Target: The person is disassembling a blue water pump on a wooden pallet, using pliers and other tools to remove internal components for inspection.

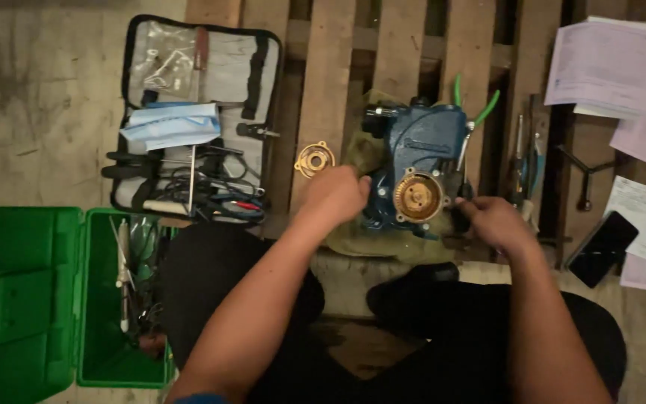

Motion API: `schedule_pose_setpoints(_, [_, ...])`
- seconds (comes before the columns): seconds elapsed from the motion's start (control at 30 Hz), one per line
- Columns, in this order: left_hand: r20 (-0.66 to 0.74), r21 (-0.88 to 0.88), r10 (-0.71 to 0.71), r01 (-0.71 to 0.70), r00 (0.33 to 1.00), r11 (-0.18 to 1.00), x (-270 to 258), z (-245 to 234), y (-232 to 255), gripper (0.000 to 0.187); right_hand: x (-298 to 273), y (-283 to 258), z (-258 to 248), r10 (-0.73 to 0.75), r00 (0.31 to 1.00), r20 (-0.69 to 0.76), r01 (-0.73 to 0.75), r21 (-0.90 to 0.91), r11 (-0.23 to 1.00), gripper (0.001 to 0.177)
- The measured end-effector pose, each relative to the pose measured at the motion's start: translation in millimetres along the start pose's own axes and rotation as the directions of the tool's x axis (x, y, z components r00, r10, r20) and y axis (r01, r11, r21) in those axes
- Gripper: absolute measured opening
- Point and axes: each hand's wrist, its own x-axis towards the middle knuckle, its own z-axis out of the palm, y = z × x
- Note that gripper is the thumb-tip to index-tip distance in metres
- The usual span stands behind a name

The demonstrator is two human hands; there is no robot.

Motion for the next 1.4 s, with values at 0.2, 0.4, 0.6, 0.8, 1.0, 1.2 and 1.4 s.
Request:
schedule_pose_setpoints(0.2, [0.064, 0.182, 0.130, -0.140, 0.989, 0.973, 7, 15, -21, 0.032, 22, 19, 4, -0.061, 0.996, -0.063, 0.060, -0.006, 0.998, 0.049])
schedule_pose_setpoints(0.4, [-0.519, -0.228, -0.087, -0.039, 0.851, 0.973, -32, -73, -86, 0.025, 7, 0, -13, -0.115, 0.976, -0.187, 0.119, 0.007, 0.993, 0.051])
schedule_pose_setpoints(0.6, [-0.875, -0.351, -0.257, -0.172, 0.410, 0.920, -85, -103, -139, 0.056, 25, 24, -14, -0.133, 0.725, -0.675, 0.430, 0.294, 0.853, 0.069])
schedule_pose_setpoints(0.8, [-0.918, -0.386, -0.237, -0.584, 0.318, 0.714, -81, -76, -141, 0.047, -50, -14, -55, 0.118, 0.674, -0.729, 0.636, 0.654, 0.410, 0.069])
schedule_pose_setpoints(1.0, [-0.940, -0.295, -0.099, -0.635, 0.326, 0.714, -82, -82, -74, 0.053, -35, 47, -55, 0.186, 0.699, -0.690, 0.664, 0.723, 0.189, 0.070])
schedule_pose_setpoints(1.2, [-0.922, -0.326, -0.051, -0.695, 0.385, 0.641, -49, -76, -23, 0.053, -57, 63, -7, -0.097, 0.697, -0.711, 0.469, 0.348, 0.812, 0.011])
schedule_pose_setpoints(1.4, [-0.932, -0.096, 0.235, -0.816, 0.275, 0.571, -17, -39, -9, 0.052, -55, 65, 19, -0.122, 0.917, -0.380, 0.204, 0.184, 0.962, 0.028])
